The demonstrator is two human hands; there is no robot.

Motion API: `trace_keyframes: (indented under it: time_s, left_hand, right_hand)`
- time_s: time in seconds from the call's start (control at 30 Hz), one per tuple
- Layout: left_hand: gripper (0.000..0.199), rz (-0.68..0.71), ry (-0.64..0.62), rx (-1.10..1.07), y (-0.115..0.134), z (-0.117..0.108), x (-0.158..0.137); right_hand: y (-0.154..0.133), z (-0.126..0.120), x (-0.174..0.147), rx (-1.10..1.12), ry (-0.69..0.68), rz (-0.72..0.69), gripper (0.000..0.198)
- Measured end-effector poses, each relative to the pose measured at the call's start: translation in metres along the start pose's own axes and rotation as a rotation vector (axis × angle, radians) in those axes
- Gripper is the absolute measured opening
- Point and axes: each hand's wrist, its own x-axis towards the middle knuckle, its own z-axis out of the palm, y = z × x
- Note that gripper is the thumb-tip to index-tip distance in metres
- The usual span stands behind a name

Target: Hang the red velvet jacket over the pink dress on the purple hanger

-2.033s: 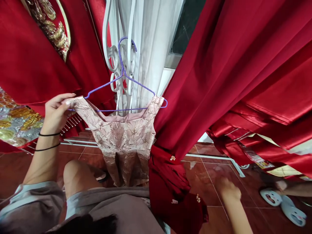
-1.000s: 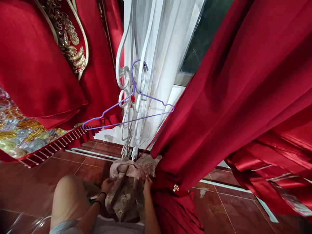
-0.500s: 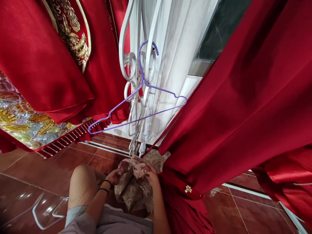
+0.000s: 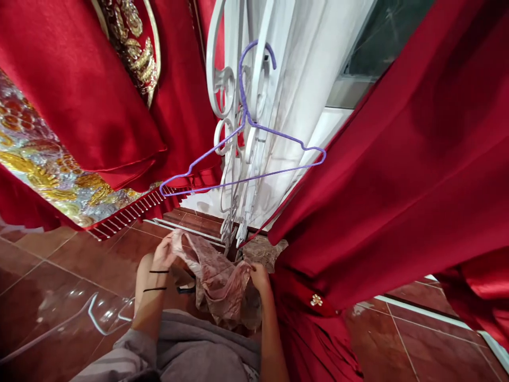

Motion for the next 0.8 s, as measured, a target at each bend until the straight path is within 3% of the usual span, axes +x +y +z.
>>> trace_keyframes:
  time_s: [0.07,0.17,0.27,0.4,0.53,0.67,0.8]
  left_hand:
    - [0.029,0.079,-0.018,0.001,0.019,0.003,-0.007]
    - [0.041,0.156,-0.06,0.03,0.044,0.01,-0.012]
    - [0.045,0.317,-0.079,0.084,0.068,0.024,-0.013]
    - [0.04,0.56,-0.095,0.206,0.097,0.056,-0.009]
    - [0.03,0.75,-0.127,0.266,0.124,0.095,0.005]
    - [0.024,0.864,-0.224,0.323,0.146,0.125,0.019]
    - [0.025,0.846,-0.357,0.417,0.15,0.145,0.02]
  right_hand:
    - [-0.018,-0.008,-0.001,0.152,0.11,-0.05,0.031]
    - [-0.043,-0.025,-0.008,0.391,0.244,-0.107,0.045]
    - [-0.065,-0.039,-0.021,0.753,0.304,-0.108,0.044]
    - [-0.09,-0.045,-0.035,1.005,0.205,-0.01,0.038]
    - [-0.117,-0.04,-0.045,1.233,0.104,-0.022,0.023]
    - [-0.142,-0.038,-0.054,1.244,0.021,-0.115,0.013]
    - [-0.163,-0.046,-0.059,0.944,0.195,-0.314,0.026]
